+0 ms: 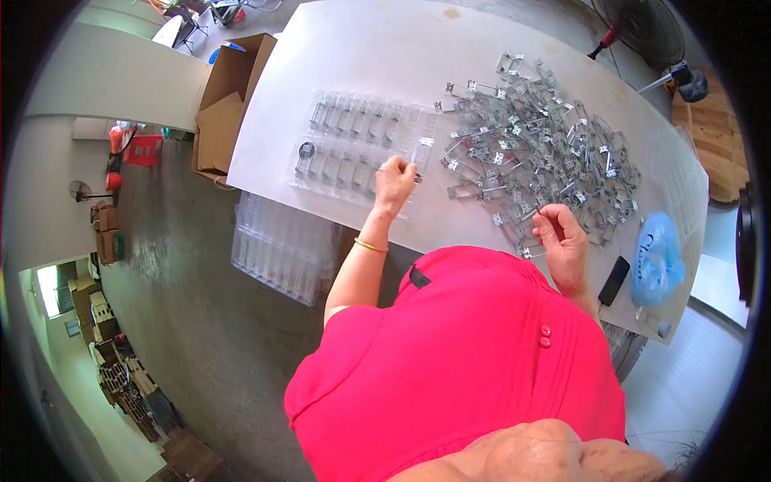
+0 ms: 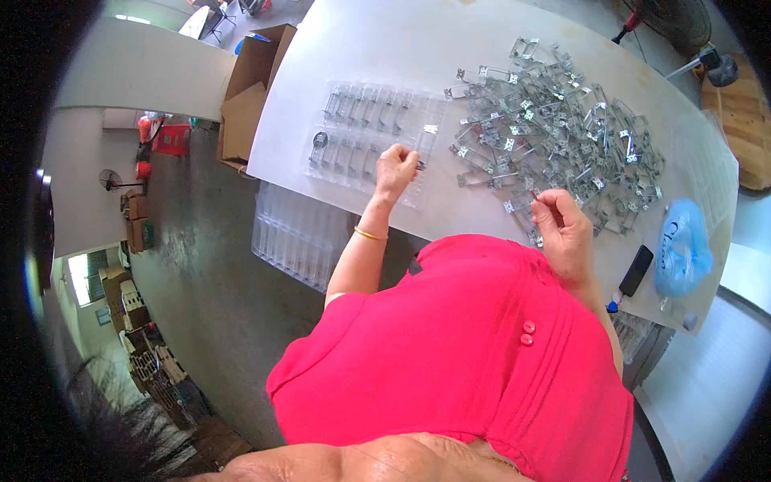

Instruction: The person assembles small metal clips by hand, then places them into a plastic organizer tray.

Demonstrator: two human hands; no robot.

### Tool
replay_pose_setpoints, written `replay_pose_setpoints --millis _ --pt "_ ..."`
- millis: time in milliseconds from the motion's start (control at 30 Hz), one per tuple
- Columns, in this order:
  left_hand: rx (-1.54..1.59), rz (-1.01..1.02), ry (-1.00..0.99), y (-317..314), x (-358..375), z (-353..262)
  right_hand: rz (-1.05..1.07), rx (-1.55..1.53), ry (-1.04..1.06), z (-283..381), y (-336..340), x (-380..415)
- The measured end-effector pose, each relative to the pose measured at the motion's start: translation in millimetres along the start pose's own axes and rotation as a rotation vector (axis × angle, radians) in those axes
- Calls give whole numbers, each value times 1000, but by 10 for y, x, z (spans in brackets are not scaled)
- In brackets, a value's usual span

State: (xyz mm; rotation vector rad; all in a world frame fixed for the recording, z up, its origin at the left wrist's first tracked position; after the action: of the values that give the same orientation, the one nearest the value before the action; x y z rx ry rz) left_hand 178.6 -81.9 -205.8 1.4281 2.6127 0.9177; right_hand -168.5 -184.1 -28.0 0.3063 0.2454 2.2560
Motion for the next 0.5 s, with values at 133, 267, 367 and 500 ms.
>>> replay_pose_setpoints --millis 133,267,367,500 --pt "-63 -63 142 242 -380 293 -12 -20 -67 -131 -6 33" --pt "-219 -129 87 237 -759 285 -28 -20 -121 -163 -29 89" --pt "-255 -144 60 83 -1027 361 -23 -77 -182 -211 -79 122" --pt "-312 -72 97 -91 -1191 324 -41 -65 -213 -211 -105 166"
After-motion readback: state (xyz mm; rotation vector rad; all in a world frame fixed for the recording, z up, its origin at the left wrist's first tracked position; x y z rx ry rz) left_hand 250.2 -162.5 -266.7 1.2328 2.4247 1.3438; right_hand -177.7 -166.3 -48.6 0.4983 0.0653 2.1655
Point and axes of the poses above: each hand's wrist, its own x-axis away from the middle knuckle, its own y-axis out of the back of the hand, z = x × y, the point moved 10 cm from there along -x, towards the middle knuckle, and after that the axes turned 10 degrees about z, right-handed, at the moved point
